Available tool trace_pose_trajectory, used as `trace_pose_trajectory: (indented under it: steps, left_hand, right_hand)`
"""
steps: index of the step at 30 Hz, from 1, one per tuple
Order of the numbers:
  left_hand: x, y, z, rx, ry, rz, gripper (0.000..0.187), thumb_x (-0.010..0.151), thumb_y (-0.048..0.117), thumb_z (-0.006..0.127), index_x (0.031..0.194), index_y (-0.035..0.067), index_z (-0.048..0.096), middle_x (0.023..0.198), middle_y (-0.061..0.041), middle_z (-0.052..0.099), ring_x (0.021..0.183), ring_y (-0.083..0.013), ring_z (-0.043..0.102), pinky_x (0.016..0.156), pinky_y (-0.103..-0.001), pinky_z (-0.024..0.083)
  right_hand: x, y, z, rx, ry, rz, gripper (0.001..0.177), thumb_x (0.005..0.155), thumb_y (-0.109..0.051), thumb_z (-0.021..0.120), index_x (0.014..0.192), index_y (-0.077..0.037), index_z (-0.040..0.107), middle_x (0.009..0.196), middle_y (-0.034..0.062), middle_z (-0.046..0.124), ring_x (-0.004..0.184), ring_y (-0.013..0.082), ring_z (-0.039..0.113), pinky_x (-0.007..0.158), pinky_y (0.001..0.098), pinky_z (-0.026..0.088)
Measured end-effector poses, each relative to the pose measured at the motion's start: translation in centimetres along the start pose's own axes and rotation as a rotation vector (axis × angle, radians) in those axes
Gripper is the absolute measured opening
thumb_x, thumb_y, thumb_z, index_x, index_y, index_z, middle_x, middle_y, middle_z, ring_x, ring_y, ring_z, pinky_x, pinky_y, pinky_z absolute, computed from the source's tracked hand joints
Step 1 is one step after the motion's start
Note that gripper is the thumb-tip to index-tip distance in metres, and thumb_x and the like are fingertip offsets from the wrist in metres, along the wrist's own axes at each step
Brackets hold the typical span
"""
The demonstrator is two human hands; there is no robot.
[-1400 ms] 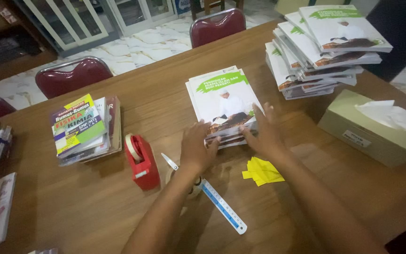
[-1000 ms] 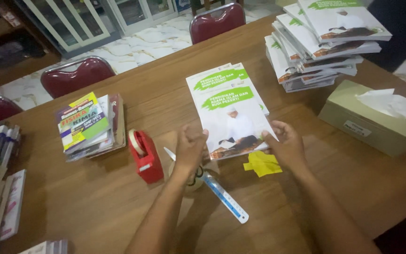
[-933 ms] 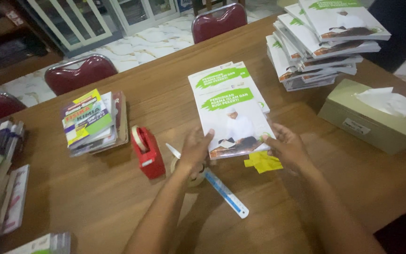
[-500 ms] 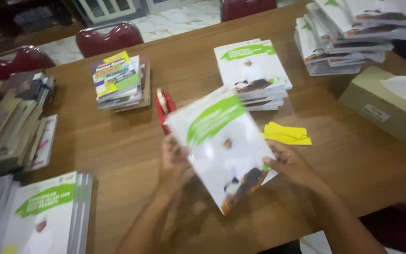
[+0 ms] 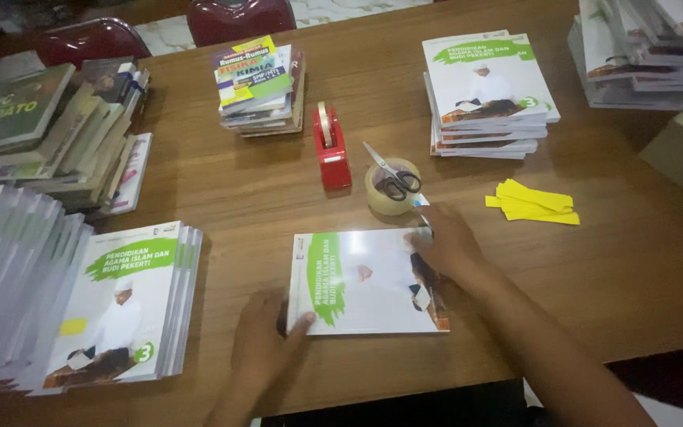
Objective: The person tapes the spine of a book using a yellow paper strip and clear packing tape. They use a ruler to align the strip, apply the tape over it, and trim the excess with scissors. The process is repeated for multiple books.
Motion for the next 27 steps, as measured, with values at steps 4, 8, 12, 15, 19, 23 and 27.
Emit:
trace_pose_trajectory:
  steps: [4, 8, 12, 15, 19, 23, 27]
  left_hand:
    - [0.4, -1.3, 2.4, 0.130, -0.045, 0.166, 0.093, 0.076, 0.060, 0.084, 0.149, 0.013, 0.050, 0.155, -0.016, 0.047, 0.144, -0.0375, 0.038, 0.120, -0.051, 0.026]
    - [1.3, -0.7, 4.4, 0.170, -0.156, 0.378, 0.087, 0.078, 0.063, 0.082, 0.146, 0.018, 0.054, 0.161, -0.019, 0.038, 0.151, -0.0393, 0.028, 0.116, -0.064, 0.020]
    - [2.8, 0.1, 5.5, 0.097, -0.152, 0.385, 0.078, 0.084, 0.053, 0.079, 0.145, 0.012, 0.055, 0.160, -0.022, 0.039, 0.151, -0.0439, 0.028, 0.115, -0.064, 0.022]
    - [4.9, 0.5, 6.2, 0.131, -0.182, 0.349, 0.081, 0.083, 0.055, 0.077, 0.146, 0.011, 0.053, 0.162, -0.022, 0.036, 0.153, -0.0426, 0.024, 0.119, -0.063, 0.018]
    - [6.0, 2.0, 5.8, 0.145, -0.158, 0.343, 0.082, 0.084, 0.059, 0.072, 0.148, 0.012, 0.051, 0.163, -0.022, 0.035, 0.153, -0.0442, 0.024, 0.115, -0.066, 0.022]
    - [4.9, 4.6, 3.0, 0.110, -0.259, 0.218, 0.072, 0.086, 0.049, 0.077, 0.145, 0.014, 0.055, 0.155, -0.018, 0.045, 0.152, -0.0427, 0.031, 0.122, -0.069, 0.015]
    - [4.1, 5.7, 2.4, 0.216, -0.280, 0.235, 0.078, 0.081, 0.054, 0.080, 0.144, 0.015, 0.055, 0.154, -0.018, 0.045, 0.150, -0.0424, 0.032, 0.121, -0.073, 0.012]
  right_hand:
    - [-4.8, -3.7, -2.0, 0.030, 0.161, -0.138, 0.032, 0.085, -0.029, 0.072, 0.112, -0.013, 0.069, 0.102, 0.0141, 0.067, 0.098, 0.0375, 0.059, 0.084, 0.0496, 0.046]
    - [-6.8, -1.6, 1.6, -0.023, -0.017, -0.196, 0.044, 0.086, -0.046, 0.074, 0.117, -0.014, 0.075, 0.128, 0.0078, 0.068, 0.126, 0.0274, 0.056, 0.108, 0.0410, 0.044]
    - [-5.0, 0.1, 1.9, -0.042, -0.012, -0.256, 0.047, 0.092, -0.040, 0.070, 0.125, -0.006, 0.071, 0.138, 0.0144, 0.064, 0.133, 0.0315, 0.054, 0.114, 0.0422, 0.041]
    - [-3.7, 0.9, 2.2, -0.064, 0.039, -0.250, 0.047, 0.094, -0.038, 0.069, 0.127, -0.004, 0.070, 0.141, 0.0121, 0.062, 0.133, 0.0278, 0.055, 0.115, 0.0378, 0.041]
    - [-2.6, 0.9, 1.8, -0.018, 0.033, -0.195, 0.049, 0.097, -0.039, 0.062, 0.131, -0.005, 0.068, 0.145, 0.0110, 0.060, 0.143, 0.0258, 0.047, 0.121, 0.0389, 0.033]
    - [-4.4, -2.1, -1.6, 0.032, -0.086, -0.147, 0.051, 0.094, -0.034, 0.068, 0.135, -0.003, 0.064, 0.144, 0.0161, 0.061, 0.145, 0.0321, 0.047, 0.121, 0.0425, 0.036]
    - [-5.1, -2.0, -1.9, 0.008, -0.093, -0.188, 0.055, 0.091, -0.035, 0.072, 0.134, -0.002, 0.065, 0.142, 0.0171, 0.062, 0.144, 0.0328, 0.049, 0.121, 0.0437, 0.037]
Point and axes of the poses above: each hand's wrist, its own x-axis towards the middle knuckle, its own z-axis out of the palm, y = z × x, the point moved 1 cm from there along x, towards the middle knuckle
